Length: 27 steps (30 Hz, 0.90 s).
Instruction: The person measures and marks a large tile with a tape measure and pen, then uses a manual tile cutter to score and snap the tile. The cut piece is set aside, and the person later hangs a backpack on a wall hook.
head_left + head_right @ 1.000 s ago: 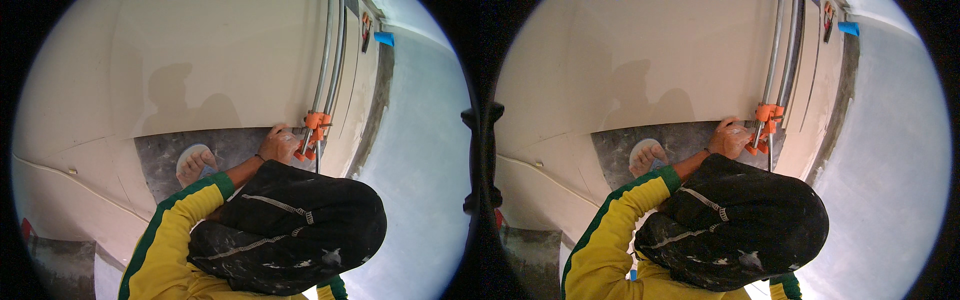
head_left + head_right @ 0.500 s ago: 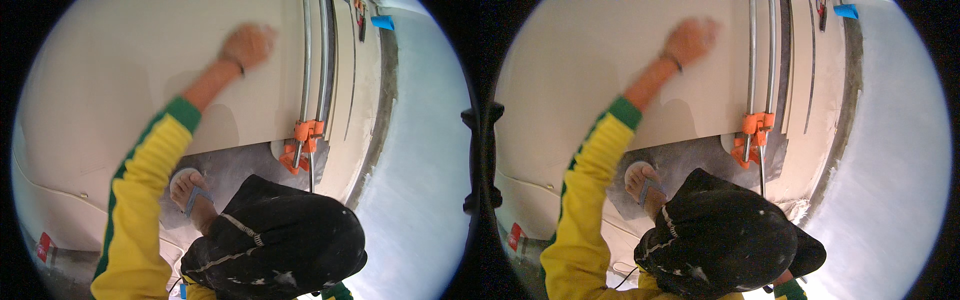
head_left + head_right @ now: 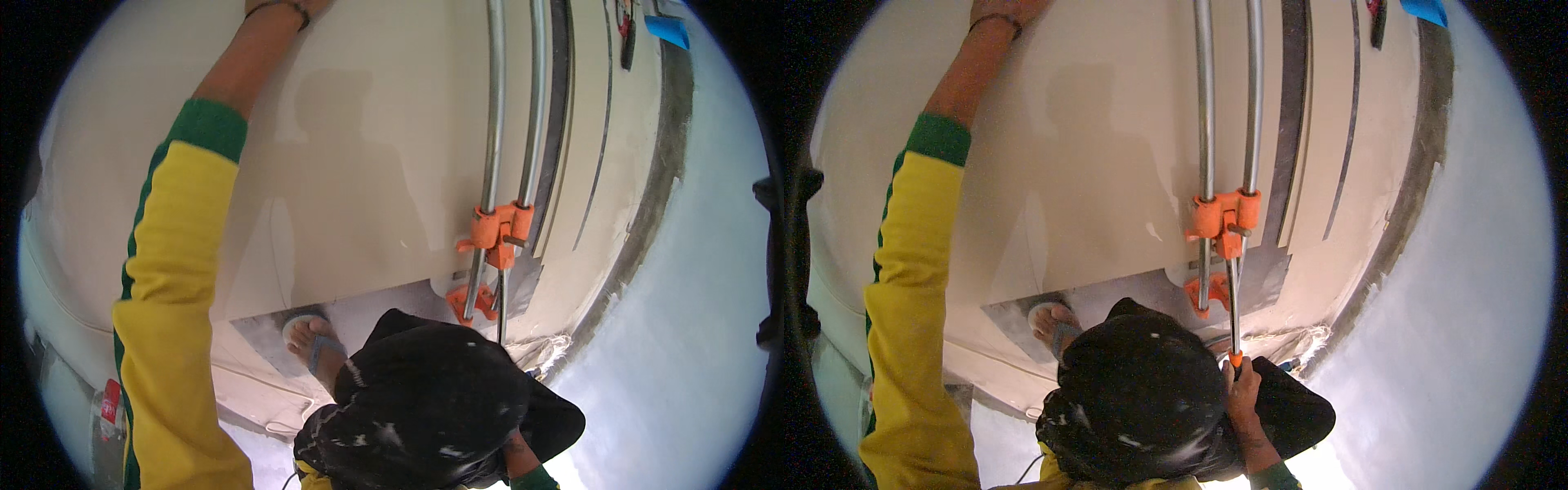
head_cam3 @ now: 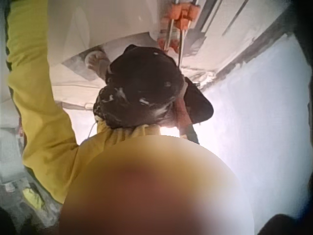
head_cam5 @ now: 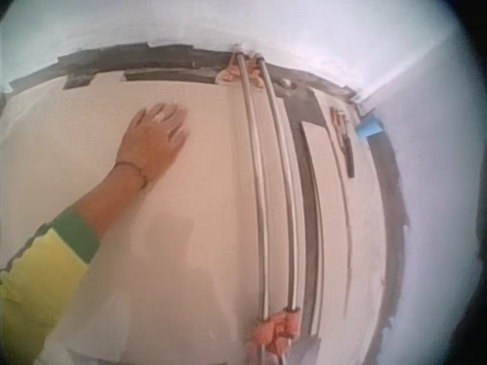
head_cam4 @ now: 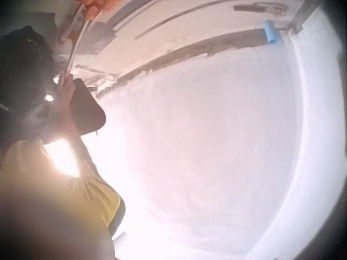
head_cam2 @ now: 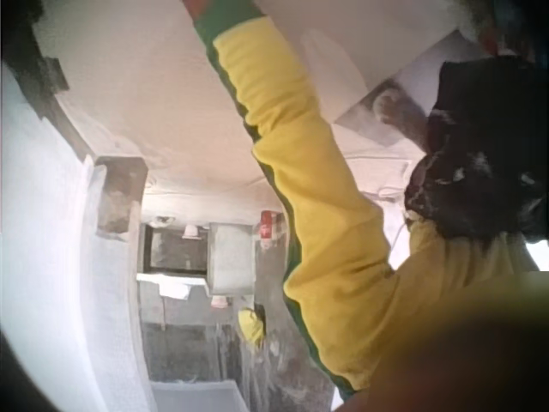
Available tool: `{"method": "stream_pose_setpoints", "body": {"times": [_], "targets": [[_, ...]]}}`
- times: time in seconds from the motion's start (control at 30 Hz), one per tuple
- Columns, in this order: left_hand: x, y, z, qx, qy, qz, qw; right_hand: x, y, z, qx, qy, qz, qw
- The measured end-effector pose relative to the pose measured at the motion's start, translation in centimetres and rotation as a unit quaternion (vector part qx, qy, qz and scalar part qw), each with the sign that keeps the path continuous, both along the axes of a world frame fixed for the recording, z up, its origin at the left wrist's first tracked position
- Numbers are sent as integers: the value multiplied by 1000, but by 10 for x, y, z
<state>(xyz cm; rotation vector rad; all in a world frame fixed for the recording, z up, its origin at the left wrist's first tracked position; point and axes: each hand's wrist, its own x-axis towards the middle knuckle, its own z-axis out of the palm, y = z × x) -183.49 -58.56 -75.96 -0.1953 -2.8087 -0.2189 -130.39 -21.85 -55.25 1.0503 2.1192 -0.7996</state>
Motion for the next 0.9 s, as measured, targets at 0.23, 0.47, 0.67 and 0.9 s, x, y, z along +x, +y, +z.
{"method": "stream_pose_setpoints", "body": {"times": [0.23, 0.47, 0.67, 0.9], "targets": [[-4, 0, 3, -15, -56, 18, 998, -131, -45, -9, 95, 33, 193, 976], [-9, -6, 2, -35, -69, 48, 996, -237, -77, -18, 84, 107, 187, 973], [-5, -5, 5, 23, -90, 45, 995, -309, -96, -16, 90, 109, 179, 974], [-6, -8, 7, 78, -91, 37, 992, -378, -111, -23, 129, 184, 247, 943]]}}
